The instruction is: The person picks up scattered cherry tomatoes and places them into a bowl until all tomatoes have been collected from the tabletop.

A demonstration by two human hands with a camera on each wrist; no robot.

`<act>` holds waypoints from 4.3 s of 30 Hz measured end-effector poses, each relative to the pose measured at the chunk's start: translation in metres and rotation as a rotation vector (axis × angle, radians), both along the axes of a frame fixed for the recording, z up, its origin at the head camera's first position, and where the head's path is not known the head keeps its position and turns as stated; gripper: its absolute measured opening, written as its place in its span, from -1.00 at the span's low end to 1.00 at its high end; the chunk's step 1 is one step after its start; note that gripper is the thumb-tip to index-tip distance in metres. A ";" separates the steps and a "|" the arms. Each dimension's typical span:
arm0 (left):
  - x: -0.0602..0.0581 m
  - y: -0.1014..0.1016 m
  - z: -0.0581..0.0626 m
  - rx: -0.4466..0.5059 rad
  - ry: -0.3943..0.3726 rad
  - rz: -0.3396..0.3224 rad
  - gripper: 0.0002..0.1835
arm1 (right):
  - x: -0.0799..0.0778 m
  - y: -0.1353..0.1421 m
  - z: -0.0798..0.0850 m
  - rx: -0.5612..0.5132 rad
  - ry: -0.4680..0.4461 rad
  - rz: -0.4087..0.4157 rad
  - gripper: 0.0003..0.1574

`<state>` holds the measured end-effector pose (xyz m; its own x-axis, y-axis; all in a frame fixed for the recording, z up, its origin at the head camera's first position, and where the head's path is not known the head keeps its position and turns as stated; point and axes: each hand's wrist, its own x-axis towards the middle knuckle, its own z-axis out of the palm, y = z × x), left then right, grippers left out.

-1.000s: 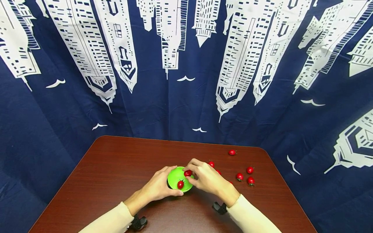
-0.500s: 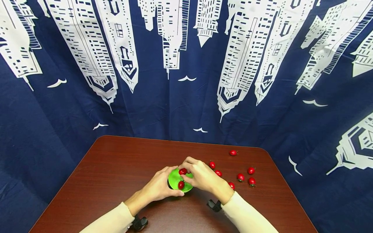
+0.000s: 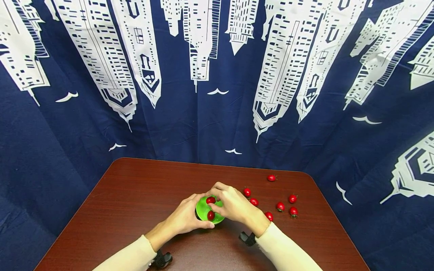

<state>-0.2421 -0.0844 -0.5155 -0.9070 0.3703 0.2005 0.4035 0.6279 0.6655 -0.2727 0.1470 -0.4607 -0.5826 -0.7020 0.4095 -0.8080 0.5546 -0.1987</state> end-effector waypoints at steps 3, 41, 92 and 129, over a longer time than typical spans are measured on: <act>0.000 0.000 0.001 0.001 0.003 -0.001 0.14 | 0.001 0.001 0.000 0.012 -0.002 -0.019 -0.62; 0.003 0.001 -0.001 0.001 -0.028 0.010 0.21 | 0.008 0.031 -0.003 -0.013 0.006 -0.137 -0.56; 0.001 0.002 -0.002 0.004 -0.047 0.049 0.23 | 0.033 0.168 -0.038 0.031 -0.169 -0.540 -0.26; 0.002 0.002 -0.004 0.031 -0.034 0.030 0.22 | 0.029 0.183 -0.054 -0.059 -0.284 -0.302 -0.54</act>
